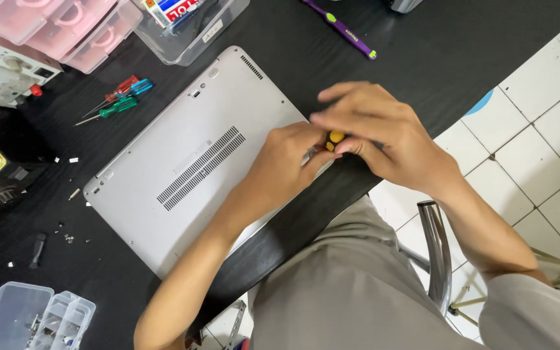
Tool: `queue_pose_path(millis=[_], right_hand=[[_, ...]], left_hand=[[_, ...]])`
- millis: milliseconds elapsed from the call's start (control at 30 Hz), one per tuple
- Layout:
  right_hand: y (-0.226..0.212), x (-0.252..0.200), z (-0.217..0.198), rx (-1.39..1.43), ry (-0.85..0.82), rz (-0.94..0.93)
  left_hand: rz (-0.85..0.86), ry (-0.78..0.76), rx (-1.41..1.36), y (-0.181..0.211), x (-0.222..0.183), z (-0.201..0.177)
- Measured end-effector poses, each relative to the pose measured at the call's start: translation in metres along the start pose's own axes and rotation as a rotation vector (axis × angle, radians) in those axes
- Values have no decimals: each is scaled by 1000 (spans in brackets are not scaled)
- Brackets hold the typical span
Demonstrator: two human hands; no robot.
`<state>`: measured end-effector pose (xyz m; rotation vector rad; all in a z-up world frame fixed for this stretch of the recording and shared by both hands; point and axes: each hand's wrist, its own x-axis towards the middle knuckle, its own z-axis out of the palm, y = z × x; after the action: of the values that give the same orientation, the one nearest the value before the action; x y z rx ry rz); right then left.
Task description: Tightening the external casing screws of a laptop using a manual screwdriver at a repair bench.
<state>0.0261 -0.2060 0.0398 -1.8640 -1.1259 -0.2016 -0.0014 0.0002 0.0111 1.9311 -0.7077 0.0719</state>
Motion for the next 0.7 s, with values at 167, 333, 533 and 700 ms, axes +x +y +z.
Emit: queue_pose_path(millis=[167, 333, 533, 700], right_hand=[[-6, 4, 5, 47, 39, 3], [-8, 0, 12, -36, 137, -1], [-9, -5, 11, -63, 148, 9], [-7, -8, 25, -104, 215, 47]], left_hand=[[47, -71, 31, 3, 3, -3], [-24, -164, -56, 15, 10, -16], [50, -12, 3, 4, 3, 4], [-46, -123, -59, 8, 6, -7]])
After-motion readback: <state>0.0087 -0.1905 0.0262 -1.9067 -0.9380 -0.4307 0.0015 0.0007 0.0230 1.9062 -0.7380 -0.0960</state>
